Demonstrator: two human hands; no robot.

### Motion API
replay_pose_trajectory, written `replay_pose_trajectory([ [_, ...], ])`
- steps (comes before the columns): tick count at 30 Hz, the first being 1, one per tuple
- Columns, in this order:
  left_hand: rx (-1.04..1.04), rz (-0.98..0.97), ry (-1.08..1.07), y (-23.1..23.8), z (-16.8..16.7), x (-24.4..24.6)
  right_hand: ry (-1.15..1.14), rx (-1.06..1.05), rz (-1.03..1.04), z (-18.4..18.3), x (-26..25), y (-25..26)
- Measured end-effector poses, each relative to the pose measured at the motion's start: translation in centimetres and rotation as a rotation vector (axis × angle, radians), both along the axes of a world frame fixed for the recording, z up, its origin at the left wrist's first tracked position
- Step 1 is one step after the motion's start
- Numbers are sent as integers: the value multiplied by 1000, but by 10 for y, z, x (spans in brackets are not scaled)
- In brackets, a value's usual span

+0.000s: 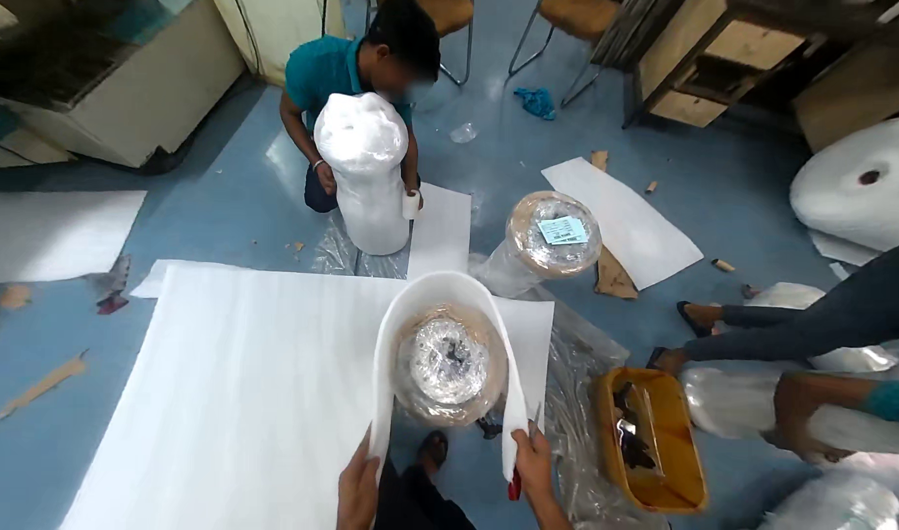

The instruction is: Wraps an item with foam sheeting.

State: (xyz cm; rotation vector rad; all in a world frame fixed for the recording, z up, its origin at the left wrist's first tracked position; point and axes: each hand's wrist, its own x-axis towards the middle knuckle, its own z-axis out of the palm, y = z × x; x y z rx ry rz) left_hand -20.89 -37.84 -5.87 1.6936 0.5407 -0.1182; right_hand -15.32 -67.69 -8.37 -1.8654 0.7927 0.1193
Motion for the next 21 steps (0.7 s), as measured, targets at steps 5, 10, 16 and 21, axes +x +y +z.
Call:
replay_pose_trajectory([
  [5,40,-67,-55,14,-3,-20,63,-8,-27,-4,-32,-14],
  [10,-48,-148,106,17,-17,-17,152,50,-16,-15,-27,1],
  [16,-354,-132,362,-4,-2,5,283,144,0,-6,-13,14],
  [21,-665,148,340,-43,-42,21,328,291,-63,-2,-1,34],
])
